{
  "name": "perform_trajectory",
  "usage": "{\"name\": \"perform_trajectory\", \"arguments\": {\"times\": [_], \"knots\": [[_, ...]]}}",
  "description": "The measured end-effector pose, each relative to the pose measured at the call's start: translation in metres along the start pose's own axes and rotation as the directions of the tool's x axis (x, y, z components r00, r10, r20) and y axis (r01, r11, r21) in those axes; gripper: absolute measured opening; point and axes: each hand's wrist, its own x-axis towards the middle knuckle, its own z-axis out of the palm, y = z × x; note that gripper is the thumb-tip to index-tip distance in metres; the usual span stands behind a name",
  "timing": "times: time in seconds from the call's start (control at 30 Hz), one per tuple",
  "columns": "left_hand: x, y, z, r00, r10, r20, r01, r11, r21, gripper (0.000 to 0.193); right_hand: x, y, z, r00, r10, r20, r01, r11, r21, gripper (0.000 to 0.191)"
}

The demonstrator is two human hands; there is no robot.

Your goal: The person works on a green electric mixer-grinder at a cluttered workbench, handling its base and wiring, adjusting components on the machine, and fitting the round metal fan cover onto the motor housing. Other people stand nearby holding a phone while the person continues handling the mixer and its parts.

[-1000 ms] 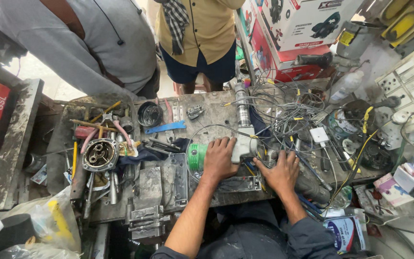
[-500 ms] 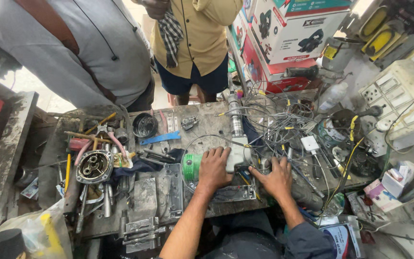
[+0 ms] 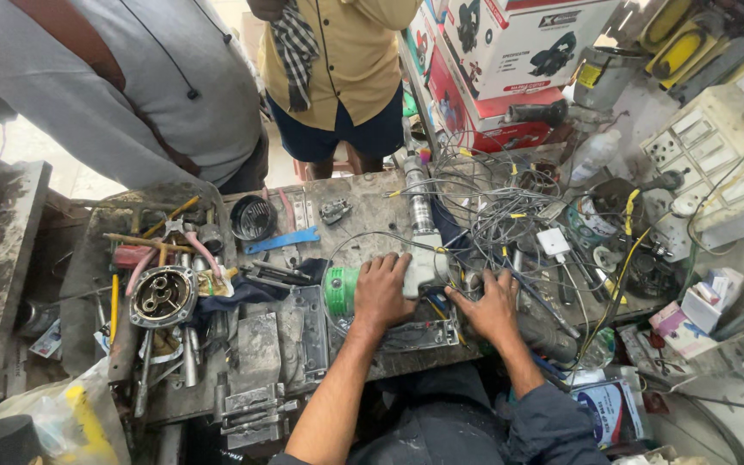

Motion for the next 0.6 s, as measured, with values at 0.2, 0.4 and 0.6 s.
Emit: {"name": "perform_trajectory", "arguments": {"times": [0.2,0.4,0.6], "knots": [[-0.001,0.002,-0.004,0.999,-0.008,0.033,0.008,1.0,-0.007,0.081,0.001,0.002,-0.004,0.998,-0.039,-0.046,0.039,0.999,-0.002,0.102],[-0.003,0.0,-0.005,0.999,0.017,0.036,-0.017,1.0,-0.012,0.081,0.003,-0.001,-0.009,1.0,0.014,0.027,-0.013,0.999,-0.04,0.106],[-0.007,0.001,-0.003,0.999,0.028,0.018,-0.028,1.0,0.001,0.08,-0.002,-0.003,-0.012,0.999,-0.032,-0.026,0.032,0.999,-0.029,0.104]]}}
